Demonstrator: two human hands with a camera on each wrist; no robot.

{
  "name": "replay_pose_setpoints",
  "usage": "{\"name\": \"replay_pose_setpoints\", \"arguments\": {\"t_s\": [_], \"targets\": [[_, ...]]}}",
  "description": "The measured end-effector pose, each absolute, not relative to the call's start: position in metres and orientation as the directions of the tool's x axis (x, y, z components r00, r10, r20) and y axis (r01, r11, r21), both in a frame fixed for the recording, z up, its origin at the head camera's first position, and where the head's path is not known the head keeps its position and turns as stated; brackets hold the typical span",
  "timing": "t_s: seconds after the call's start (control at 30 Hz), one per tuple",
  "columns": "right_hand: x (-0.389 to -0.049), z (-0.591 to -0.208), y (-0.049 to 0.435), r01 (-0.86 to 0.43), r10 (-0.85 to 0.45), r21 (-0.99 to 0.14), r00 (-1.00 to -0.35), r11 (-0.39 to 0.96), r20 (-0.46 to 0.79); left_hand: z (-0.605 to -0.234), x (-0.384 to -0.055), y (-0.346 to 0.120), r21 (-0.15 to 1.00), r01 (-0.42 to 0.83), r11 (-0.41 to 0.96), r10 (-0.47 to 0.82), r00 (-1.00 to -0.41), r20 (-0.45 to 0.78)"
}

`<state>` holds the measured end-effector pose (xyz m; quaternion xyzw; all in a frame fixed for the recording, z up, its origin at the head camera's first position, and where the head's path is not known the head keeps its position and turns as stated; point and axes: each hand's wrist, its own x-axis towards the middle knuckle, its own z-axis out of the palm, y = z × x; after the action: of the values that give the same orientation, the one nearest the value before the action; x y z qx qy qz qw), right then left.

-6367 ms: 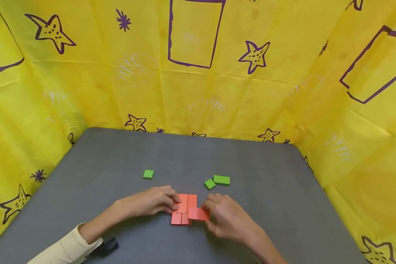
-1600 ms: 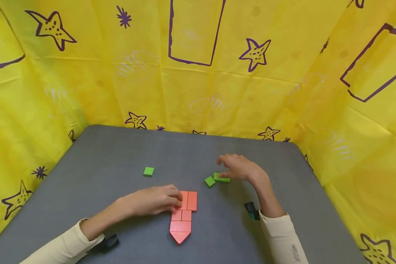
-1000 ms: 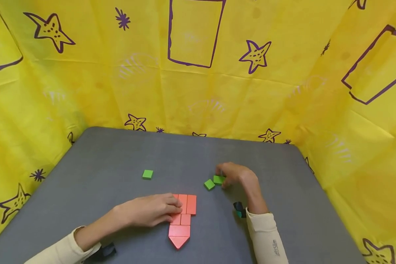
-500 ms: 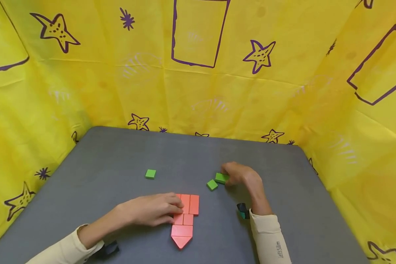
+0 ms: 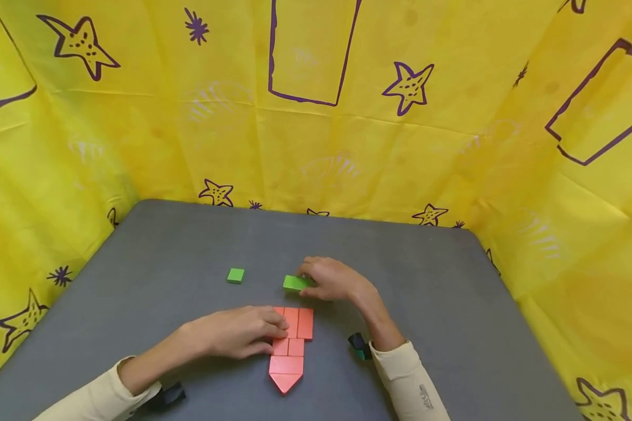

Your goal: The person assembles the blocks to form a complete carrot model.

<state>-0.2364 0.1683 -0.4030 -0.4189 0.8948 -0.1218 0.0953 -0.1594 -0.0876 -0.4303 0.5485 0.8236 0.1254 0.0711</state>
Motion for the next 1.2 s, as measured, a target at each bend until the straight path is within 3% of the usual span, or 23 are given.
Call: {"name": "replay_pose_setpoints", "arguments": {"t_s": [0.17, 0.33, 0.83, 0.97, 1.2], "targets": [[-0.235, -0.418, 0.150, -0.751, -0.808, -0.301, -0.564, 0.588, -0.169, -0.430, -0.159, -0.090, 0.274, 0.892, 0.359, 0.925, -0.379, 0.023], [-0.233, -0.421, 0.148, -0.719, -0.800, -0.356, -0.569, 0.597, -0.191, -0.431, -0.160, -0.088, 0.267, 0.891, 0.368, 0.923, -0.385, 0.012], [-0.234, -0.417, 0.149, -0.717, -0.812, -0.386, -0.543, 0.581, -0.212, -0.431, -0.164, -0.087, 0.321, 0.868, 0.379, 0.915, -0.402, 0.007], [-0.234, -0.415, 0.154, -0.686, -0.798, -0.416, -0.559, 0.597, -0.223, -0.432, -0.164, -0.087, 0.317, 0.871, 0.375, 0.916, -0.400, 0.016], [-0.238, -0.401, 0.179, -0.597, -0.726, -0.434, -0.641, 0.675, -0.248, -0.433, -0.163, -0.086, 0.325, 0.861, 0.391, 0.909, -0.416, 0.008]]}}
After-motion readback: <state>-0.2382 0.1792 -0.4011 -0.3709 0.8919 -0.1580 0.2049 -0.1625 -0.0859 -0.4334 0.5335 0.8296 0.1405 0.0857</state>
